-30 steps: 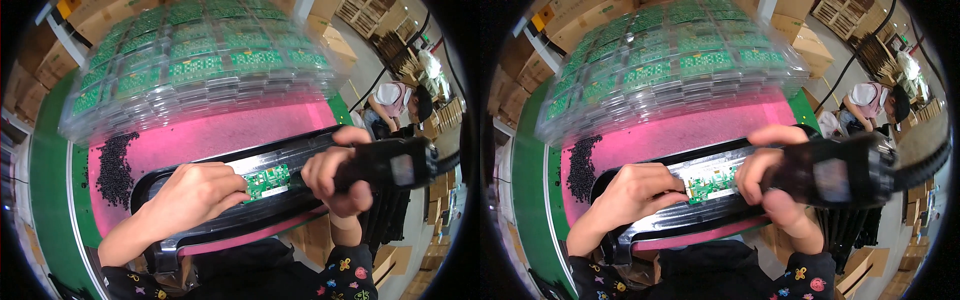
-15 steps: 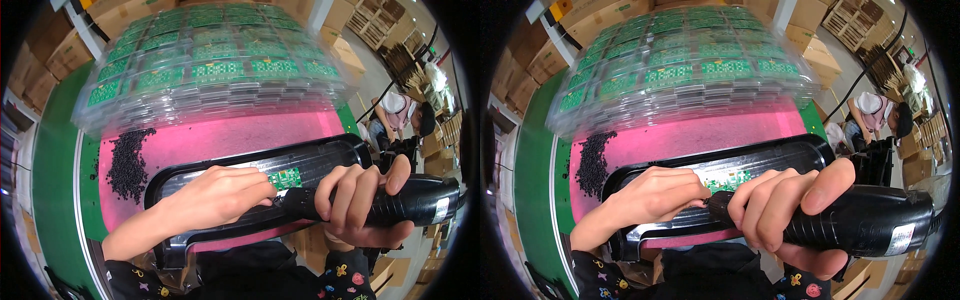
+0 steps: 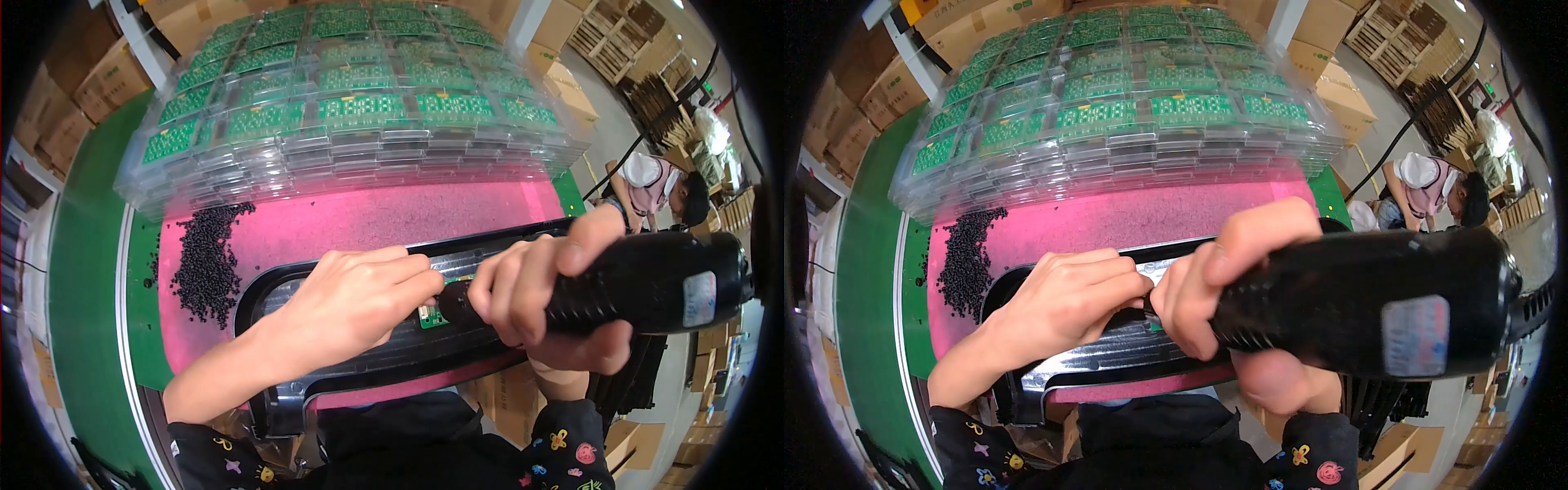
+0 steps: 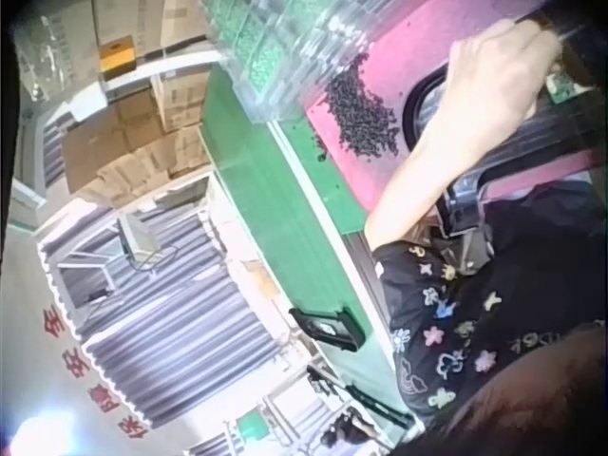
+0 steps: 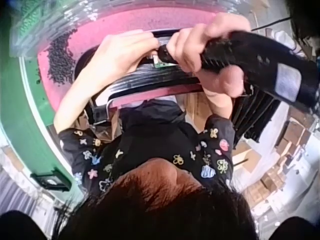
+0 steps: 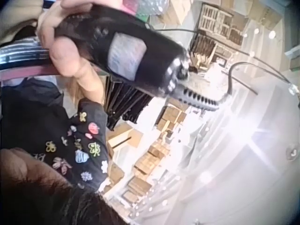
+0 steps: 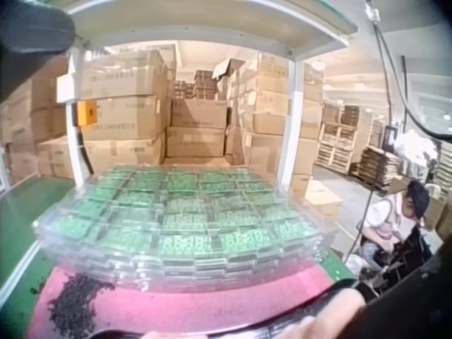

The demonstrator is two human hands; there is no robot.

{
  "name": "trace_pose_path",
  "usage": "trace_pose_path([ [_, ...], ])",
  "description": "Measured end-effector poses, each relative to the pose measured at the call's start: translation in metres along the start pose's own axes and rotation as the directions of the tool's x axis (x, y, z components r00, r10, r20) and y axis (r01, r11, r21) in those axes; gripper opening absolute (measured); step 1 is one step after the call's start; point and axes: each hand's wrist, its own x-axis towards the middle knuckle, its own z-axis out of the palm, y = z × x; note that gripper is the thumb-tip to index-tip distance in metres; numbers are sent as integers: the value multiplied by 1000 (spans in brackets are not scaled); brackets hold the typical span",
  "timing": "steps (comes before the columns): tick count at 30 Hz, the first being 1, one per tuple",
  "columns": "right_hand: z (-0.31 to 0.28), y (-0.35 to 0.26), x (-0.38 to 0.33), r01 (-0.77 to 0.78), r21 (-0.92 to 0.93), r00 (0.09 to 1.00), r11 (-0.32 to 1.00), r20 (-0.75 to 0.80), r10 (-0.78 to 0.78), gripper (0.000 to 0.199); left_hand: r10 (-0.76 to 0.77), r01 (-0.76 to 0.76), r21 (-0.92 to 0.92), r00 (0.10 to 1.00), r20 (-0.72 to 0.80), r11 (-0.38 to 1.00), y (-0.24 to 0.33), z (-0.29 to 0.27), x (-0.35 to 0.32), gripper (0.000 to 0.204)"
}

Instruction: Assembling circuit boards into plastic housings and securing them with an electric screwdriver.

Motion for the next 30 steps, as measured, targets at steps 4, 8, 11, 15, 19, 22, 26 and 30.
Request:
trace_pose_path([
  [4, -4, 8, -3, -134, -169, 990, 976, -71, 124, 55, -194, 195, 50, 981, -25, 980, 0, 1, -4, 8],
  [8, -11, 18, -6, -221, 41, 972, 974, -77, 224, 52, -305, 305, 12, 951, 53, 952, 0, 6, -6, 10],
  [11, -10, 23, -5, -206, 30, 973, 978, -99, 208, 53, -299, 303, -37, 950, 87, 952, -2, 8, -9, 12],
  [15, -13, 33, -6, -198, 34, 978, 980, -67, 200, 51, -317, 322, -37, 942, 115, 946, -6, 5, -12, 12],
  [19, -13, 38, -3, -219, -105, 972, 970, -110, 207, 45, -305, 308, 58, 951, -55, 950, 0, -9, -6, 10],
  [22, -13, 42, 0, -269, -104, 961, 958, -103, 258, 44, -257, 302, 202, 941, -221, 932, -4, -15, -6, 12],
  [26, -7, 37, 0, -284, -62, 957, 957, -75, 279, 47, -235, 334, 239, 901, -364, 912, -9, -20, -3, 10],
  [30, -12, 41, -6, -104, 38, 994, 994, -39, 106, 54, -267, 376, 190, 861, -432, 907, -7, -19, 2, 8],
])
